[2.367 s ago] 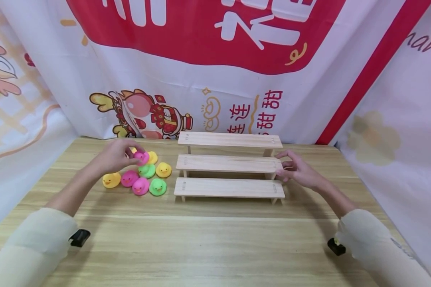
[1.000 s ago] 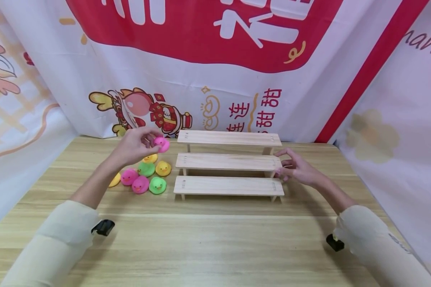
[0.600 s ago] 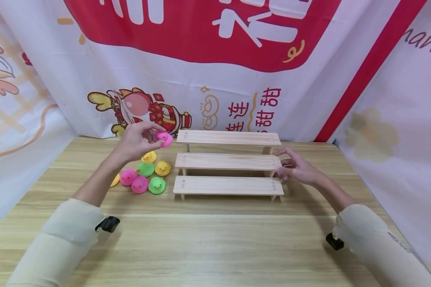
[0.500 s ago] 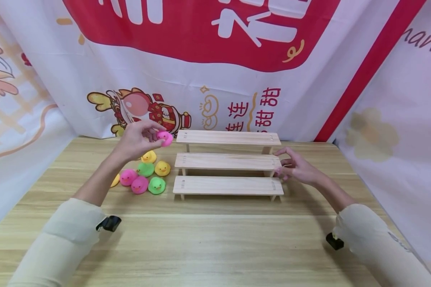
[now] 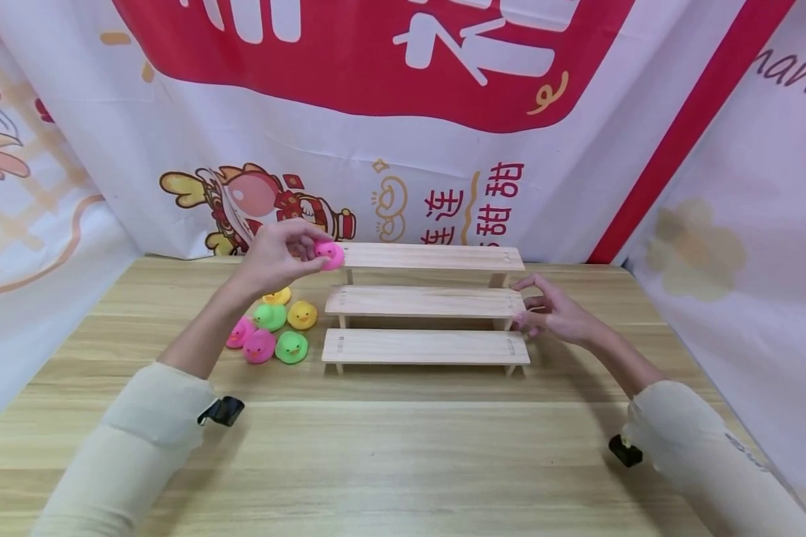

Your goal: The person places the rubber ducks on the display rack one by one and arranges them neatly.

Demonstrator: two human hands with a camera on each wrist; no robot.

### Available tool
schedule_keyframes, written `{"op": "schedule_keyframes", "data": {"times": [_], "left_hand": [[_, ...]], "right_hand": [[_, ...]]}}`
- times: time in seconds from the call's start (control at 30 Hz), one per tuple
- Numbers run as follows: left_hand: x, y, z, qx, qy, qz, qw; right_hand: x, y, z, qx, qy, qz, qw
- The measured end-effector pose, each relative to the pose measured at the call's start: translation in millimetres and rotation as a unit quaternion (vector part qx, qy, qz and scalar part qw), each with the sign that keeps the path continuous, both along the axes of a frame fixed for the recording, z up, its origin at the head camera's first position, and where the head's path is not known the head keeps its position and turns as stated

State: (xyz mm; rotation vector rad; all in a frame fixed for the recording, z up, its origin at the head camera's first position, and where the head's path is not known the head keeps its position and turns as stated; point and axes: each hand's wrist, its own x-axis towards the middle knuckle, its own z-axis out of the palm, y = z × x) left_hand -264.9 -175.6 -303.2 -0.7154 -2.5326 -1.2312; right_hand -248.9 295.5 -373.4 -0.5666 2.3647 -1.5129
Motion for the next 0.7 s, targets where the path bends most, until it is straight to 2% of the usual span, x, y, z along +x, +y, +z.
{"op": "schedule_keyframes", "data": {"times": [0.5,0.7], "left_hand": [[-9.8,31.9,-1.9,0.008,0.014,-0.042,0.9990],[-14.7,45.5,-2.7,0.029,0.019,-0.061,0.9975]], "right_hand": [[2.6,-2,0.8,-0.004,0.003,-0.003,1.0000],[3.9,-4,2.8,-0.008,0.007,0.002,0.9999]]}}
